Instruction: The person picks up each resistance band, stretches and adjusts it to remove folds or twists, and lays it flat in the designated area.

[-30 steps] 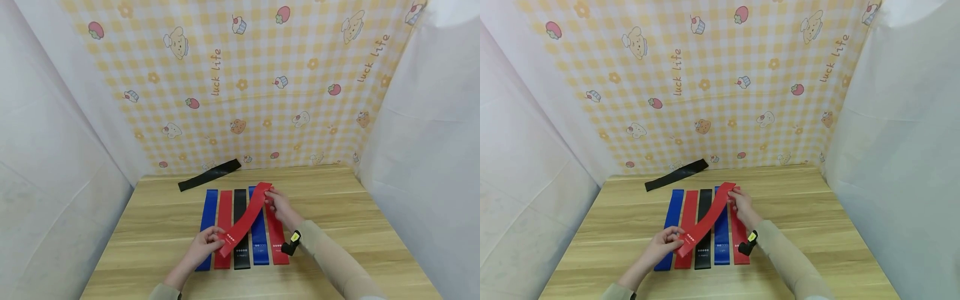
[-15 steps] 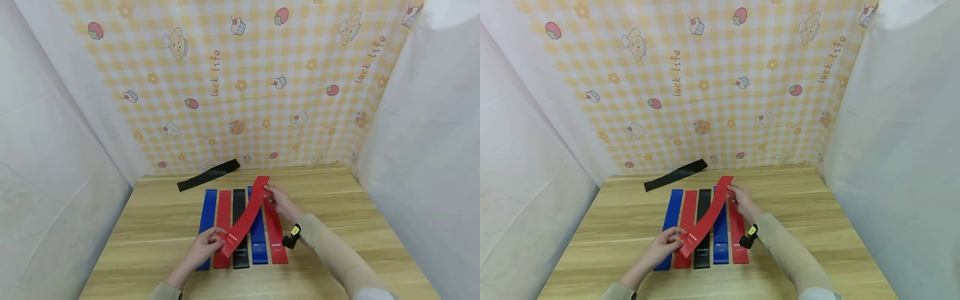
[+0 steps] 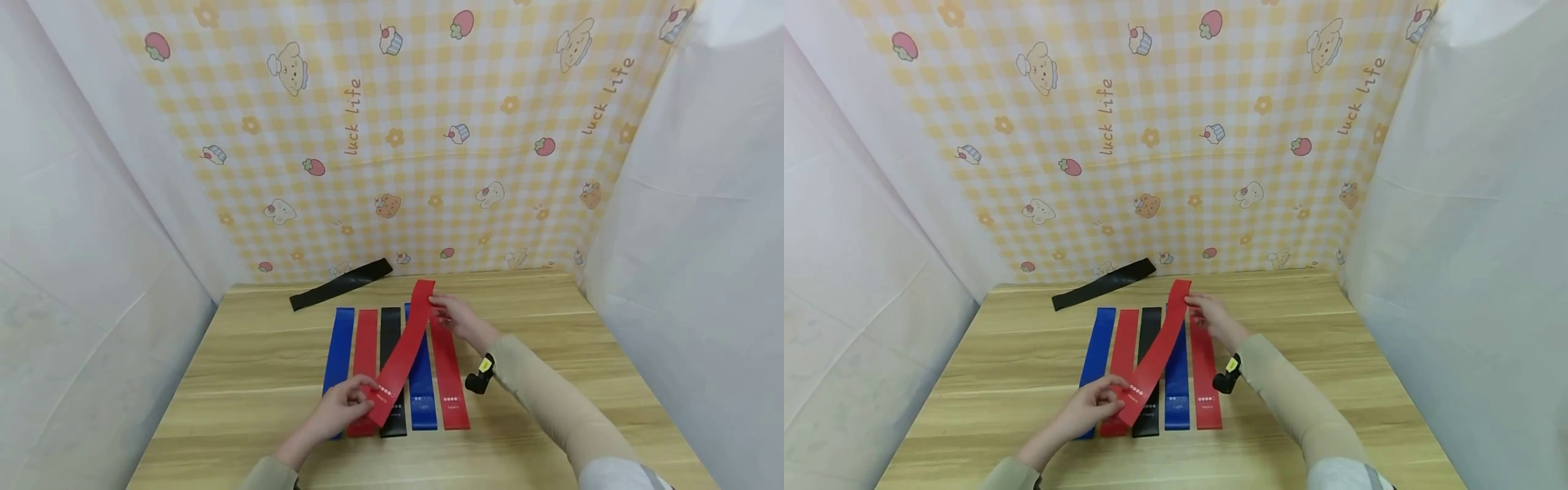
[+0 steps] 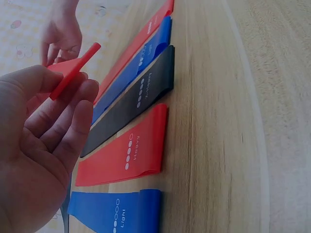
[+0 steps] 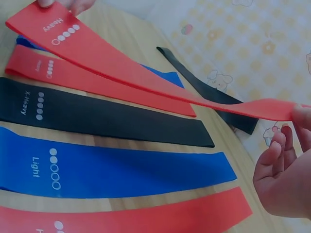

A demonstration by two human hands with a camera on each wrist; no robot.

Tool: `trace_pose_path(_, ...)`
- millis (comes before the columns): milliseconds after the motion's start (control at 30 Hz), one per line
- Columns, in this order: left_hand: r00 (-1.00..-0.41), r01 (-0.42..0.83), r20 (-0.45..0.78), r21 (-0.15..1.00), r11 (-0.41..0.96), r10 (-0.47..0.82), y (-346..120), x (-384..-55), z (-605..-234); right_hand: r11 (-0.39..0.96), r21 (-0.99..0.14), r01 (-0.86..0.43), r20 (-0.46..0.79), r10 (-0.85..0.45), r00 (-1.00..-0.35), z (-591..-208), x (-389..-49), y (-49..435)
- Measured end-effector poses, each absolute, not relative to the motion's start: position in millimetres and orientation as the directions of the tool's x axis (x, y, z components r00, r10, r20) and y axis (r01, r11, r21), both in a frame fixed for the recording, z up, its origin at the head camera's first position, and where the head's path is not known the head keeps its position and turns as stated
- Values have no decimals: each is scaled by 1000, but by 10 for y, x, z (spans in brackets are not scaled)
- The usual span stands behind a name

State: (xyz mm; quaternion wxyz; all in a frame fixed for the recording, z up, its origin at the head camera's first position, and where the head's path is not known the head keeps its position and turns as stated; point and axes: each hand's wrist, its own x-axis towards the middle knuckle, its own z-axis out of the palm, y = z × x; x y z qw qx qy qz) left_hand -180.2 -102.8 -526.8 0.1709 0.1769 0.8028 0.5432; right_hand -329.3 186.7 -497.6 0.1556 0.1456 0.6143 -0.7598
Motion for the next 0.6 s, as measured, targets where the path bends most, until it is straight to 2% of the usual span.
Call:
trace_pose_path(333, -858, 149, -94, 895, 421, 505, -972, -1828, -5296, -136, -902, 411, -388, -168, -906, -4931, -3342, 1928)
trace_pose_path(600, -846, 133, -121, 895, 425, 520, -880, -1858, -5331, -128, -913, 386, -358, -201, -912, -4906, -3386, 1958)
